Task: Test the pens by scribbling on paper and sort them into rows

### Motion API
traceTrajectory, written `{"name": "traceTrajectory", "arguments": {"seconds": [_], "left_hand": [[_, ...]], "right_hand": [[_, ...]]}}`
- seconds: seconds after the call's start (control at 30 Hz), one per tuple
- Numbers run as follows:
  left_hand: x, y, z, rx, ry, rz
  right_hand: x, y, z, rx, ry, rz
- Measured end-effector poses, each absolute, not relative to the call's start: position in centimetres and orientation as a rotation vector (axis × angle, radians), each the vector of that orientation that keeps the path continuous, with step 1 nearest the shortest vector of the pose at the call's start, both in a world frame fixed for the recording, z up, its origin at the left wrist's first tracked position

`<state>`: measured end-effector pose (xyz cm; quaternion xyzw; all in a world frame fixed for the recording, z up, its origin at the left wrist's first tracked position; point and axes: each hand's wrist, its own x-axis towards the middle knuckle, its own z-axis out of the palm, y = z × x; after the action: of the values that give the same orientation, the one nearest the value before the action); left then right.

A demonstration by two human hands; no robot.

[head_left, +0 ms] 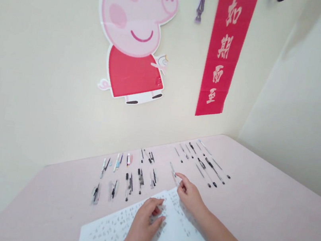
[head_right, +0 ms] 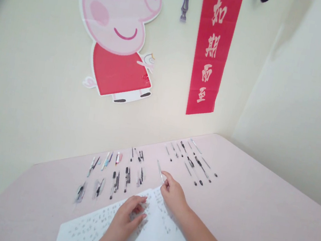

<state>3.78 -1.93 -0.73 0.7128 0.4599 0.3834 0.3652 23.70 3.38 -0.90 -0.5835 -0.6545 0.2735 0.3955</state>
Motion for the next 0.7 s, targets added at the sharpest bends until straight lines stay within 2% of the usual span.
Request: {"name": "traceTrajectory", "arguments": {"seconds": [0.27,0.7], "left_hand": [[3.7,-1.9,-1.0,1.856,1.181,0.961],[3.7,-1.8,-1.1,1.881,1.193,0.930]], "right_hand": [[24.4,5.2,-2.1,-1.486,-1.562,0.770],[25.0,11.1,-1.5,-1.743,-1.606,0.563]]}}
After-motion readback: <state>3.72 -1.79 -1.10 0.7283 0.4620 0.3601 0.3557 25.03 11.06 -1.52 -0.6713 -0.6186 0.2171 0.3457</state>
